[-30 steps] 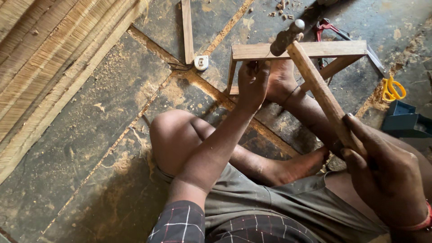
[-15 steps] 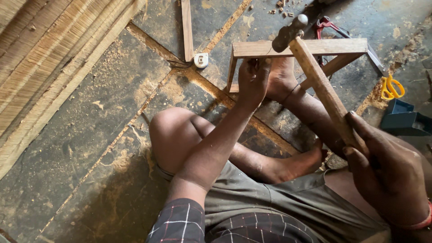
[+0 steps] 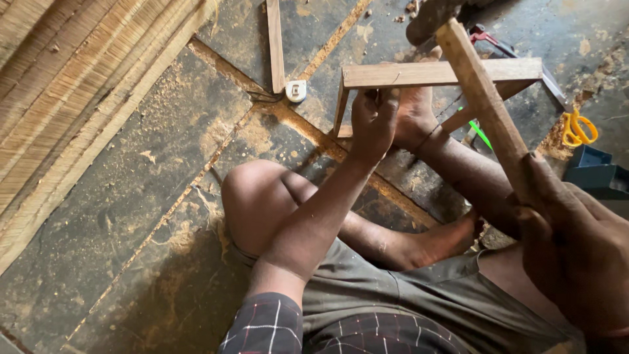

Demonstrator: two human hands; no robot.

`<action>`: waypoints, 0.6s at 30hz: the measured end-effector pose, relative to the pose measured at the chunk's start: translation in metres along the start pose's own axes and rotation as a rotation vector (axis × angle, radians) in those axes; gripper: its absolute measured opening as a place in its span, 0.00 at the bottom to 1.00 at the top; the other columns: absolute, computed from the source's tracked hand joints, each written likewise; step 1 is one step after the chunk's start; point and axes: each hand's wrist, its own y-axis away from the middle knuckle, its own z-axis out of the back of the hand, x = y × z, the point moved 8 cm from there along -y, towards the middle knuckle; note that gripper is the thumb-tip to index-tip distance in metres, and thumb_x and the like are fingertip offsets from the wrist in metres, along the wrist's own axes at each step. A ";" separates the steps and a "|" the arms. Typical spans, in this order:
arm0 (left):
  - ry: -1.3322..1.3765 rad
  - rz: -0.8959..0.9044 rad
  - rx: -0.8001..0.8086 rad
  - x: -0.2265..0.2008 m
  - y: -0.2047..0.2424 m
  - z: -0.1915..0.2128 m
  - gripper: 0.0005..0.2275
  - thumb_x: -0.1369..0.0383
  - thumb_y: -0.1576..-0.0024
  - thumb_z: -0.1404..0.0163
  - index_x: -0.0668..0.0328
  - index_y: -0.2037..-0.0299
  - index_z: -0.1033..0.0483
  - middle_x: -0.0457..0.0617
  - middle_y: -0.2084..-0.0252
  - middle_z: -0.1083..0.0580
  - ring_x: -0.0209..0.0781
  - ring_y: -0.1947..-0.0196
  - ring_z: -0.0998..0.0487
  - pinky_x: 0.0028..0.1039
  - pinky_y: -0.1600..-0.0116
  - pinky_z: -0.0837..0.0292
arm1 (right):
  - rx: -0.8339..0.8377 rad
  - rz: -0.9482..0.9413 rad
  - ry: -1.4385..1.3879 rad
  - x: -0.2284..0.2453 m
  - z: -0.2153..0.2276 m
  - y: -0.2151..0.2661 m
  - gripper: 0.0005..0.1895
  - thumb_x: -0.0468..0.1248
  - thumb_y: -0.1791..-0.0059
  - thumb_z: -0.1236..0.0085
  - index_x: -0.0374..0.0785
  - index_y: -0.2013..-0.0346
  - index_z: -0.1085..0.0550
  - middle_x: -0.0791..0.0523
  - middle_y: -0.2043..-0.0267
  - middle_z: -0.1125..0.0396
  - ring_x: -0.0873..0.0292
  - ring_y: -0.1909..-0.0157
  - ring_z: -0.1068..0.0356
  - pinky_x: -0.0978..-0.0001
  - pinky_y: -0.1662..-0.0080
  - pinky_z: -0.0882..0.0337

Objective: The person assembles wooden frames by aligning wood pieces, driving nails with a hammer, and measuring the internal dimensions with a ruler.

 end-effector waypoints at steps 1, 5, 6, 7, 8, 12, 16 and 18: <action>0.008 -0.004 0.005 0.001 0.004 0.000 0.10 0.70 0.36 0.51 0.66 0.47 0.31 0.46 0.53 0.27 0.34 0.50 0.28 0.27 0.41 0.31 | -0.004 0.061 0.062 0.004 0.000 0.001 0.29 0.30 0.48 0.45 0.39 0.30 0.33 0.43 0.47 0.27 0.46 0.51 0.23 0.58 0.51 0.24; -0.003 -0.035 -0.019 0.003 0.000 0.001 0.10 0.72 0.36 0.51 0.67 0.46 0.31 0.46 0.53 0.28 0.33 0.51 0.29 0.26 0.43 0.32 | 0.170 -0.079 0.209 -0.015 -0.015 0.003 0.32 0.29 0.53 0.40 0.39 0.33 0.30 0.43 0.53 0.25 0.42 0.60 0.24 0.55 0.61 0.25; -0.011 -0.040 -0.012 0.003 0.001 0.000 0.10 0.73 0.36 0.51 0.67 0.46 0.31 0.46 0.53 0.28 0.33 0.51 0.29 0.26 0.43 0.32 | 0.118 -0.067 0.136 -0.014 -0.010 0.003 0.31 0.30 0.52 0.42 0.39 0.32 0.31 0.44 0.54 0.25 0.44 0.59 0.23 0.56 0.59 0.25; -0.019 -0.045 -0.004 0.003 0.001 0.000 0.11 0.73 0.36 0.52 0.68 0.46 0.31 0.45 0.53 0.28 0.33 0.51 0.30 0.26 0.43 0.32 | 0.065 -0.055 0.064 -0.013 -0.005 0.004 0.30 0.30 0.50 0.44 0.38 0.32 0.31 0.45 0.54 0.26 0.46 0.57 0.23 0.56 0.57 0.24; -0.008 -0.028 -0.009 0.004 0.001 0.001 0.09 0.74 0.35 0.51 0.69 0.48 0.30 0.46 0.55 0.29 0.33 0.55 0.31 0.26 0.46 0.33 | 0.013 -0.044 -0.008 -0.011 0.000 0.005 0.29 0.30 0.49 0.47 0.38 0.32 0.32 0.45 0.54 0.27 0.47 0.56 0.23 0.56 0.55 0.24; -0.001 0.026 -0.026 0.008 0.004 0.004 0.08 0.73 0.35 0.51 0.70 0.49 0.30 0.45 0.57 0.29 0.33 0.57 0.31 0.26 0.48 0.32 | 0.017 -0.016 0.072 -0.008 -0.002 0.004 0.28 0.31 0.48 0.45 0.38 0.30 0.32 0.44 0.53 0.27 0.45 0.59 0.23 0.57 0.58 0.24; -0.015 -0.053 -0.023 0.001 0.001 0.002 0.11 0.73 0.37 0.52 0.67 0.46 0.31 0.45 0.52 0.26 0.32 0.51 0.28 0.25 0.44 0.31 | 0.166 -0.023 0.239 -0.008 -0.013 0.000 0.30 0.32 0.51 0.44 0.39 0.33 0.30 0.44 0.53 0.26 0.46 0.64 0.23 0.58 0.64 0.23; 0.036 -0.065 -0.024 0.002 0.000 0.001 0.07 0.74 0.34 0.50 0.70 0.49 0.30 0.46 0.56 0.28 0.32 0.55 0.30 0.25 0.47 0.32 | 0.169 -0.093 0.219 -0.011 -0.009 0.002 0.29 0.33 0.50 0.45 0.39 0.32 0.31 0.45 0.55 0.26 0.49 0.67 0.23 0.59 0.67 0.24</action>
